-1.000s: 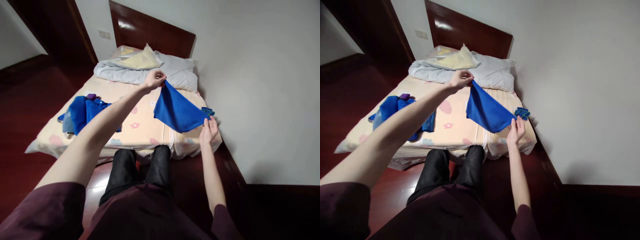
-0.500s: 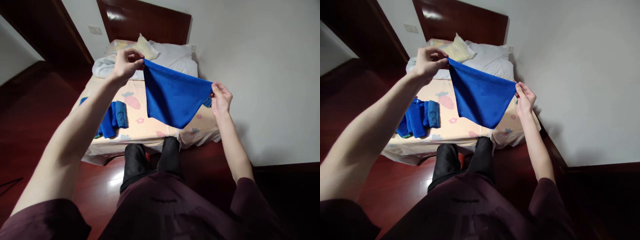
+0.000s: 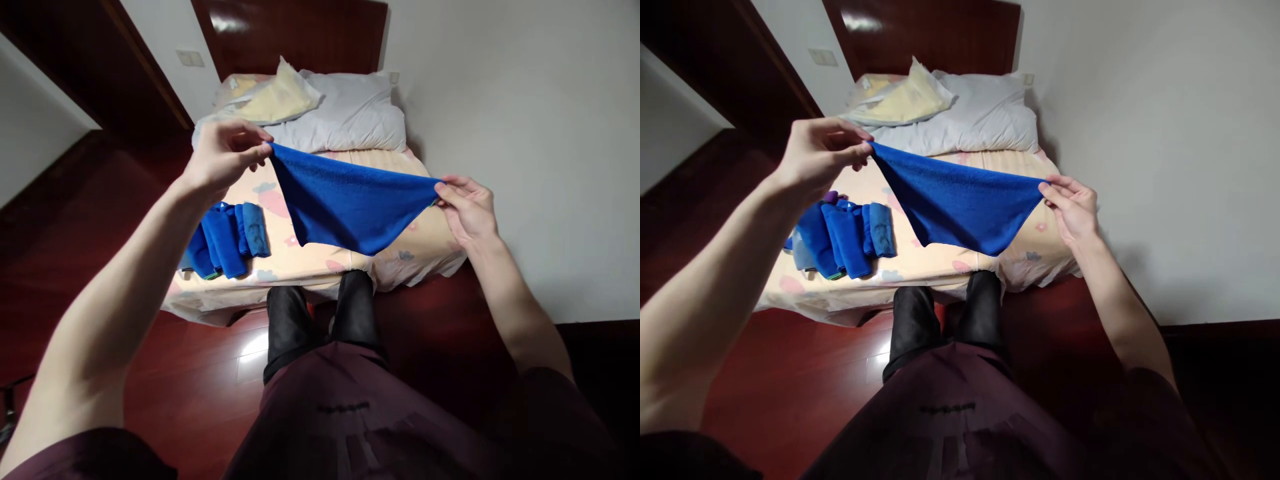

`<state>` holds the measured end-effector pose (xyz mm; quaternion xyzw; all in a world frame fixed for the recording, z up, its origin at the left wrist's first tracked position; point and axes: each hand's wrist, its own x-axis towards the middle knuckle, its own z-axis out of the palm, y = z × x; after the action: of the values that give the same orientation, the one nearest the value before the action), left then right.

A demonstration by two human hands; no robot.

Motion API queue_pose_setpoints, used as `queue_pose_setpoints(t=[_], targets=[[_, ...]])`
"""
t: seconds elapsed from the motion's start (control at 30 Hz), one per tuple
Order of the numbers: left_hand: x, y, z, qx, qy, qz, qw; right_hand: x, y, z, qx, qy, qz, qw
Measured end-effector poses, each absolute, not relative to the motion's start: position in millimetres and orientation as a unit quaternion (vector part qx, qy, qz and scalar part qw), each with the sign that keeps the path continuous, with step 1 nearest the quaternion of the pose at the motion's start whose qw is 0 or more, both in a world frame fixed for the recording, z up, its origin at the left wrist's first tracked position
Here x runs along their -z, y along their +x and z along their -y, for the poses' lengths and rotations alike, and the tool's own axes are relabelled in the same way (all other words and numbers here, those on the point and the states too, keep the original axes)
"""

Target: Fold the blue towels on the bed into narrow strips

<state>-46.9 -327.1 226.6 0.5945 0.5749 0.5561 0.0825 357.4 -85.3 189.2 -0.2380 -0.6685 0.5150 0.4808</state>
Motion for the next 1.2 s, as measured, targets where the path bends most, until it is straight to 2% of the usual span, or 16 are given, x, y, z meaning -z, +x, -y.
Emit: queue_pose_setpoints(t=[0.27, 0.57, 0.63, 0.7, 0.83, 0.9, 1.0, 1.1, 1.2], targets=[[-193.5, -65.4, 353.8, -0.573, 0.513, -0.613, 0.18, -188.3, 340.4, 90.4, -0.586, -0.27, 0.655, 0.393], [-120.2, -124.0, 285.1, -0.57, 0.375, -0.7, 0.209, -139.7, 222.2, 20.6, -0.631, -0.351, 0.617, 0.313], [-110.0, -137.9, 266.8, -0.58, 0.346, -0.709, 0.204, -134.2, 192.7, 10.5, -0.618, -0.371, 0.613, 0.324], [-110.2, -149.5, 253.1, -0.597, 0.346, -0.701, 0.179, -130.8, 169.9, 4.2, -0.577, -0.367, 0.627, 0.372], [-121.7, -156.7, 248.8, -0.632, 0.385, -0.671, 0.045, -117.4, 151.1, -2.6, -0.492, -0.278, 0.664, 0.49], [-117.4, -152.3, 258.0, -0.626, 0.411, -0.662, -0.014, -101.7, 153.7, -2.6, -0.473, -0.256, 0.674, 0.506], [-87.0, -138.9, 282.1, -0.597, 0.438, -0.671, -0.043, -62.4, 167.2, 6.1, -0.464, -0.26, 0.688, 0.494], [-33.1, -118.6, 312.9, -0.549, 0.433, -0.714, -0.02, -6.0, 187.5, 27.4, -0.459, -0.281, 0.714, 0.448], [32.1, -93.5, 343.7, -0.483, 0.407, -0.773, 0.062, 58.8, 210.7, 53.3, -0.471, -0.303, 0.748, 0.355]])
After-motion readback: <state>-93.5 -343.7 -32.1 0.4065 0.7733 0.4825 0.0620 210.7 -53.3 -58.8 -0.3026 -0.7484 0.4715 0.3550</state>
